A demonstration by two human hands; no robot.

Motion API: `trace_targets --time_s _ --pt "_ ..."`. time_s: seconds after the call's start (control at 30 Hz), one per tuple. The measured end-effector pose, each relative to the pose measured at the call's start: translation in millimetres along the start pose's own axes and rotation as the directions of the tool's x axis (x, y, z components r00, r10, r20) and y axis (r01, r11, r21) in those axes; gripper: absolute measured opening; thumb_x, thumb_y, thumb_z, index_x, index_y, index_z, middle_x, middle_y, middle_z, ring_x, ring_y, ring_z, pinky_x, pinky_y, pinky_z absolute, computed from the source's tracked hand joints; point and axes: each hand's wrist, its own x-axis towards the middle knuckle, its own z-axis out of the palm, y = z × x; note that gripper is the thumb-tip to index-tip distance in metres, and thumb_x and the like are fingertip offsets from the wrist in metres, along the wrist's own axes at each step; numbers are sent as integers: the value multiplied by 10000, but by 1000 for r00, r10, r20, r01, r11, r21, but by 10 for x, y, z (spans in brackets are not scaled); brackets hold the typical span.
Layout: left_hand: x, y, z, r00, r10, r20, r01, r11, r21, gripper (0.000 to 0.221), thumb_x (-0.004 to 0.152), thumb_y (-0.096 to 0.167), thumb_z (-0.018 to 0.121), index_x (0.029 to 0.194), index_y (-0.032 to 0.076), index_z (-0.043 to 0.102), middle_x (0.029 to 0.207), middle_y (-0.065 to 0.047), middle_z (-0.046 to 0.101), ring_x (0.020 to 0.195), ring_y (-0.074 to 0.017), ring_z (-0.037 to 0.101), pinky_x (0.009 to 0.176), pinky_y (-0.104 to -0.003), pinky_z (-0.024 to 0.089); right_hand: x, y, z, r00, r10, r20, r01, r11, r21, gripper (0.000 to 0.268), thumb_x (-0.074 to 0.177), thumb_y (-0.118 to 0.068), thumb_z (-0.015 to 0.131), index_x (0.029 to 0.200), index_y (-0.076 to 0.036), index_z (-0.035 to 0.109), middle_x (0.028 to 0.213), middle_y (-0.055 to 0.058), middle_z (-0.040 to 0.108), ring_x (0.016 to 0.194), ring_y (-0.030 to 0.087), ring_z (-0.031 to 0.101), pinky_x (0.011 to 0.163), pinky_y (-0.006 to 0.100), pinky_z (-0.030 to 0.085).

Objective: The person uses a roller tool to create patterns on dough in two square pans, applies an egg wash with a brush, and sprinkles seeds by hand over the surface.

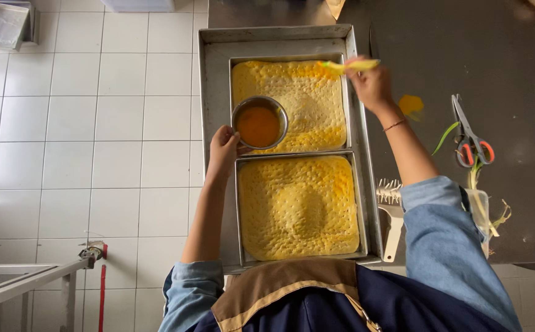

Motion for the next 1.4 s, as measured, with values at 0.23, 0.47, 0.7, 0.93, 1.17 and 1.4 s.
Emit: trace_targets --time_s 0.23,0.47,0.7,0.93,1.17,1.4 --pt "-302 212 -118 1000 21 2 -21 1000 14 106 1000 34 470 894 43 467 838 -65 581 742 -161 682 691 -329 648 -965 -741 -270 870 -328 368 374 926 -60 73 966 -65 664 1016 -118 666 707 34 647 522 97 542 393 164 445" --pt "-388 357 -4 999 22 26 -23 999 23 109 1002 49 462 897 55 491 839 -40 588 786 -141 682 712 -337 648 -404 -201 -85 823 333 460 -502 805 315 135 1053 -148 584 1011 -46 662 787 33 625 617 88 532 524 206 453" --pt "-411 478 -107 1000 29 0 -29 999 44 146 1017 52 456 872 57 463 821 -48 587 799 -161 680 738 -365 651 423 193 167 998 37 46 -37 999 -1 151 1093 -170 590 1069 -48 676 817 71 660 633 133 544 508 217 452" --pt "-518 507 -261 997 55 -53 -55 998 4 128 1021 45 450 898 42 484 873 -72 585 813 -175 679 774 -396 659 -552 -1406 546 879 -451 152 460 887 -26 177 1056 -210 511 1012 -66 603 917 112 702 685 167 621 558 225 547" --pt "-628 529 -442 994 52 -93 -44 995 88 130 1016 59 457 897 27 498 869 -75 606 825 -180 693 773 -390 661 -275 -789 749 940 299 162 -340 815 469 202 1064 -191 533 1050 -12 626 766 52 620 525 68 499 435 182 421" --pt "-648 535 -560 995 57 -83 -53 997 52 118 1013 60 458 904 46 503 854 -76 634 806 -168 685 723 -370 628 372 -3 409 964 109 -242 -177 944 -278 252 1055 -139 655 832 -23 651 596 81 582 511 189 583 465 337 433"
